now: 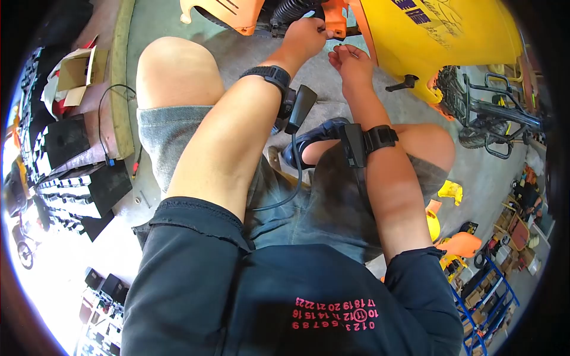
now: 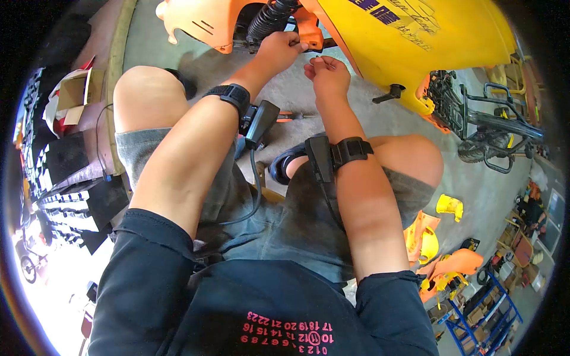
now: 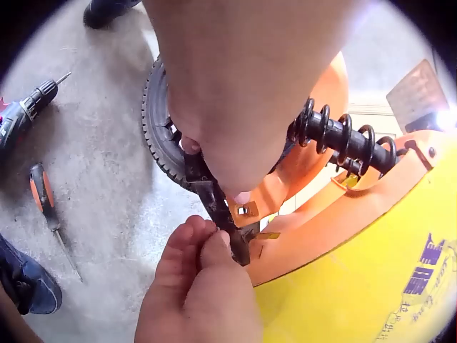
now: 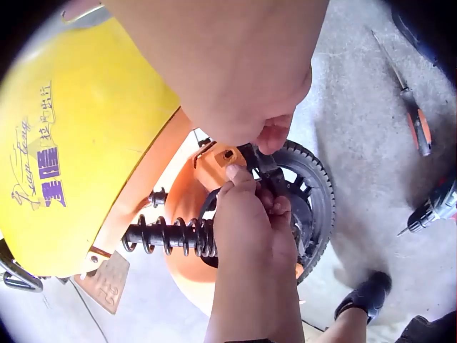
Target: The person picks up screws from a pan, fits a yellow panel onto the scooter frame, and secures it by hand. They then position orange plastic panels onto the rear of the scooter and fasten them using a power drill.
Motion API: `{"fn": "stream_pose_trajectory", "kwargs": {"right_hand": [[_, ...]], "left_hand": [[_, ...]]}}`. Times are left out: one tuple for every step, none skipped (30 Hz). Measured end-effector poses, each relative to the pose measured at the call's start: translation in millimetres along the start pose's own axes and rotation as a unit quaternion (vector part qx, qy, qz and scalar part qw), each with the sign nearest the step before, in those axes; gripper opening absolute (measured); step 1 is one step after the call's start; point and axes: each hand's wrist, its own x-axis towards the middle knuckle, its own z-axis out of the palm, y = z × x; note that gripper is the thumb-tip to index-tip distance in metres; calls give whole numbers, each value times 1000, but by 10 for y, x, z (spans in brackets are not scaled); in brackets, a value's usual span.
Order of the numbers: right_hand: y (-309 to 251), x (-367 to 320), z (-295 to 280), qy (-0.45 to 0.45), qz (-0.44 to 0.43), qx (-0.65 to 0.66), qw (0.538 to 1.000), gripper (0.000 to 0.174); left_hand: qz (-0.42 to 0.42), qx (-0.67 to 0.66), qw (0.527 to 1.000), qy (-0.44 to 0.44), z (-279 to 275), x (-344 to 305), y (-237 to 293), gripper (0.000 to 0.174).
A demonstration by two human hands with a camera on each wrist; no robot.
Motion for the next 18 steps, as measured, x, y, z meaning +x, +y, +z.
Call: {"fn": "stream_pose_trajectory", "kwargs": {"right_hand": [[-5, -8, 7, -1, -1, 3, 1000, 25], [-16, -9, 8, 5, -6, 1, 1000, 25], [-24, -9, 12, 10, -11, -2, 1000, 25], [-19, 4, 9, 9, -11, -1, 1000, 25], [-11, 10, 2, 13, -15, 7, 1000, 24], [2, 12, -6, 16, -18, 16, 1000, 23], [14, 11, -12, 17, -18, 18, 1000, 23], [21, 14, -13, 22, -15, 19, 999, 24], [21, 25, -12, 26, -13, 19, 999, 25], [1, 18, -2, 26, -14, 20, 999, 25], [-15, 3, 4, 42, -30, 25, 998, 27], [-34, -16, 14, 56, -47, 29, 997, 28], [-39, -6, 8, 54, -49, 32, 997, 28], [-55, 13, 2, 57, -43, 7, 997, 30], [-57, 31, 7, 62, -37, -18, 997, 32], [-74, 19, 39, 61, -38, -13, 997, 32], [-82, 10, 59, 37, -19, 0, 999, 34], [-74, -5, 59, 16, 2, 11, 1000, 36]], "left_hand": [[-3, 20, 1000, -10, -2, 2, 13, 31], [-10, 19, 1000, -19, -3, 5, 26, 30], [-8, 20, 1000, -19, -4, 20, 39, 30], [24, 33, 999, -6, 4, 32, 42, 30], [56, 46, 997, 6, 12, 38, 40, 31], [57, 48, 997, 5, 16, 40, 35, 31], [56, 51, 997, -1, 9, 38, 45, 31], [56, 53, 997, -7, -3, 42, 57, 31], [58, 55, 997, -7, -20, 45, 63, 31], [64, 55, 996, -17, -39, 41, 66, 31], [69, 55, 996, -28, -50, 33, 74, 31], [71, 57, 996, -28, -55, 13, 91, 31], [77, 55, 995, -28, -55, -1, 91, 31], [84, 54, 995, -27, -70, 5, 89, 32], [86, 58, 994, -25, -85, 15, 84, 32], [78, 48, 995, -35, -103, 16, 92, 32], [70, 37, 996, -46, -110, 22, 96, 32], [65, 34, 996, -55, -103, 20, 91, 34]]}}
